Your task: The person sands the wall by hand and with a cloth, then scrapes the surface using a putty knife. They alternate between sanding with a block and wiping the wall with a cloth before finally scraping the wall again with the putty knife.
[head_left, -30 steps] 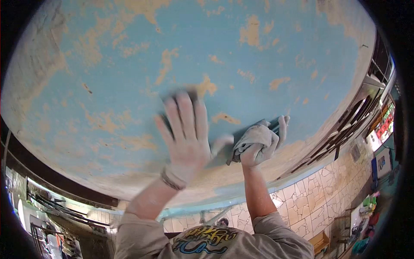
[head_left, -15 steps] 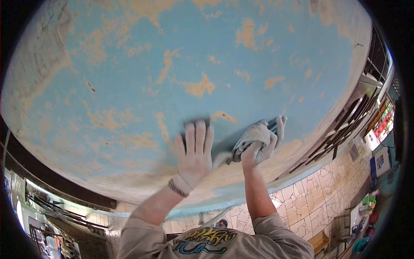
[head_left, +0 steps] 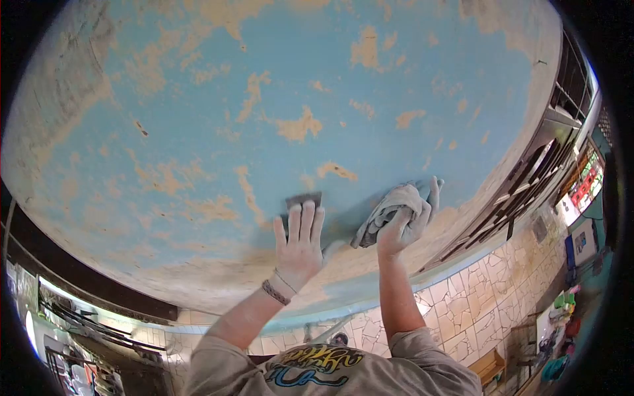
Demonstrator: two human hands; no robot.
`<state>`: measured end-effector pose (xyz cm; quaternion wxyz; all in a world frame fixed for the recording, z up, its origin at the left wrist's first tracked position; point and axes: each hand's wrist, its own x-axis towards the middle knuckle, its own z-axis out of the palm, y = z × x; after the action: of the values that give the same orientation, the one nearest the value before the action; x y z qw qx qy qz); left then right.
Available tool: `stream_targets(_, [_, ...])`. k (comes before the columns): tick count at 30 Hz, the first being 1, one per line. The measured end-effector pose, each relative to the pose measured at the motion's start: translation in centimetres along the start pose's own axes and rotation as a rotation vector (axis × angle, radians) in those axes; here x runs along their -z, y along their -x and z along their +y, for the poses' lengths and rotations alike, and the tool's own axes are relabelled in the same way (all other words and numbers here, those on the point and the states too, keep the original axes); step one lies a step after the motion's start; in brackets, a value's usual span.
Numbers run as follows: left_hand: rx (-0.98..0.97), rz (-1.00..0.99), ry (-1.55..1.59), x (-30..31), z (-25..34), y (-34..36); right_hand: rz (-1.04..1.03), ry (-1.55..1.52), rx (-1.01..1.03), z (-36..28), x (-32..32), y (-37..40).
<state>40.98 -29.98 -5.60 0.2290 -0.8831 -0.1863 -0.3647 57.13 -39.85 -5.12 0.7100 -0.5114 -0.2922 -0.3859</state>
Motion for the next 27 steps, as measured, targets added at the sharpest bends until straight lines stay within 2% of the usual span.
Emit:
stream_targets(3, [0.041,0.100,0.011,0.4,-0.4,-2.4,0.008,0.026,0.002,0.0,0.0,-0.1])
stream_targets(5, [0.130,0.163,-0.046,6.7,-2.2,-10.3,0.004,0.029,0.041,0.3,-0.4,-1.0])
stream_targets(7, [0.086,0.360,-0.183,10.0,-4.4,-16.1,0.000,0.029,0.061,0.2,-0.3,-1.3])
stream_targets(10, [0.080,0.248,-0.064,8.0,-3.1,-12.9,0.038,0.020,-0.001,-1.0,-0.5,-1.3])
stream_targets(12, [0.093,0.132,0.046,2.5,-0.5,-5.5,0.027,0.007,-0.009,-0.3,-0.3,-0.6])
stream_targets(14, [0.052,-0.066,0.017,-2.1,0.9,2.7,0.010,0.025,-0.002,0.3,0.2,-0.1])
stream_targets(16, [0.055,0.087,0.013,-0.9,0.0,-0.5,-0.005,0.076,0.026,0.8,0.4,-0.1])
stream_targets(18, [0.109,0.209,0.095,4.3,-1.1,-7.2,0.010,0.018,0.024,1.3,-0.3,-0.6])
stream_targets(20, [0.031,0.472,0.120,8.4,-3.7,-14.3,0.025,0.002,0.026,1.2,-0.7,-0.7])
stream_targets(23, [-0.083,0.700,-0.006,7.4,-4.7,-17.6,0.040,0.021,0.049,1.4,-0.7,-0.6])
stream_targets(24, [-0.086,0.616,0.012,6.9,-4.6,-16.1,0.042,0.018,0.051,2.2,-0.7,-0.1])
stream_targets(27, [0.097,0.363,0.113,3.3,-0.7,-7.0,0.068,-0.035,0.011,2.1,-1.1,0.4])
